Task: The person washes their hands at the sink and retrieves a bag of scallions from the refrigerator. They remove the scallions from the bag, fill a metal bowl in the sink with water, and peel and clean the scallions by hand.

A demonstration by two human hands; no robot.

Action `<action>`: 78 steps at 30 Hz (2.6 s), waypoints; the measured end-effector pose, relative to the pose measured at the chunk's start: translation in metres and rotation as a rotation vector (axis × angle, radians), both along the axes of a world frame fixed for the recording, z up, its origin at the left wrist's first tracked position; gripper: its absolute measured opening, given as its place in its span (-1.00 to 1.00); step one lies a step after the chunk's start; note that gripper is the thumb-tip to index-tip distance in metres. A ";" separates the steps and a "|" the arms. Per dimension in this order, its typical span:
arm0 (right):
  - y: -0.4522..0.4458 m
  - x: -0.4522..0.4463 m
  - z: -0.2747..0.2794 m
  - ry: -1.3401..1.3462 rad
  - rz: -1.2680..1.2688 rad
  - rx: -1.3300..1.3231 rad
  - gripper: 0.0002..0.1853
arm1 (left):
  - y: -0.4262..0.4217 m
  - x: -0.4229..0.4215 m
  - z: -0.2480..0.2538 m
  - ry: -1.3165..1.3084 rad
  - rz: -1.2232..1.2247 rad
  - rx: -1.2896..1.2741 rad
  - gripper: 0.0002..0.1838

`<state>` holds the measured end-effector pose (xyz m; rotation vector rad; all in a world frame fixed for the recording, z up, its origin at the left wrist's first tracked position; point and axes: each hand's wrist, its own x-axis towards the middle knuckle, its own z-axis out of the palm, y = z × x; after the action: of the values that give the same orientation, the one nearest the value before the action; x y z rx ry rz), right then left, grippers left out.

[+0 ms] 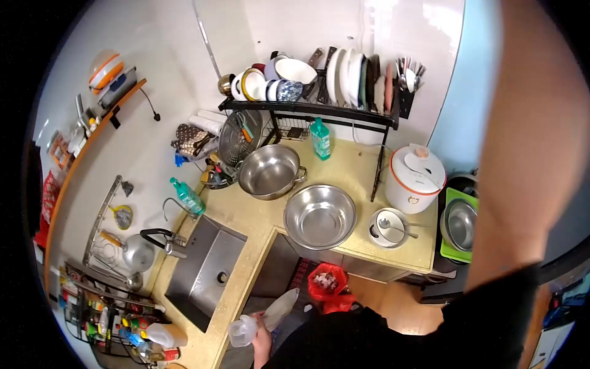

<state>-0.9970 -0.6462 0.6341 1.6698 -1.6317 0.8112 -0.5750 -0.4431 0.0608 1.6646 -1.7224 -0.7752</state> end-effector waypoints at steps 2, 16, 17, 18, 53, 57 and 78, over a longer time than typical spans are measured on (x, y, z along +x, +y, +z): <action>-0.037 0.018 -0.030 0.004 -0.038 0.110 -0.52 | -0.020 0.011 0.011 0.092 0.013 0.046 -0.79; -0.276 -0.205 -0.273 0.587 -0.829 0.068 -0.43 | -0.012 0.125 0.014 0.124 0.308 -0.135 -0.70; -0.249 -0.145 -0.264 0.226 -0.891 -0.059 -0.43 | -0.008 0.135 0.017 0.120 0.354 -0.144 -0.68; -0.251 -0.171 -0.268 0.204 -0.667 -0.090 -0.45 | -0.002 0.145 0.017 0.109 0.393 -0.161 -0.67; -0.029 0.047 -0.125 -0.583 0.140 -0.174 -0.17 | 0.040 0.497 -0.063 0.231 1.297 -0.195 -0.53; 0.009 0.030 -0.229 -1.182 0.456 0.300 -0.42 | 0.075 0.482 -0.077 0.051 1.324 -0.221 -0.27; 0.270 0.522 -0.594 0.048 1.385 0.536 -0.94 | 0.233 0.248 -0.026 0.941 0.505 0.404 -0.36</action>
<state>-0.4745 -0.3758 0.0402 3.1805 -0.4192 0.9028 -0.3273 -0.2105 0.0347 1.4846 -0.4953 -1.3991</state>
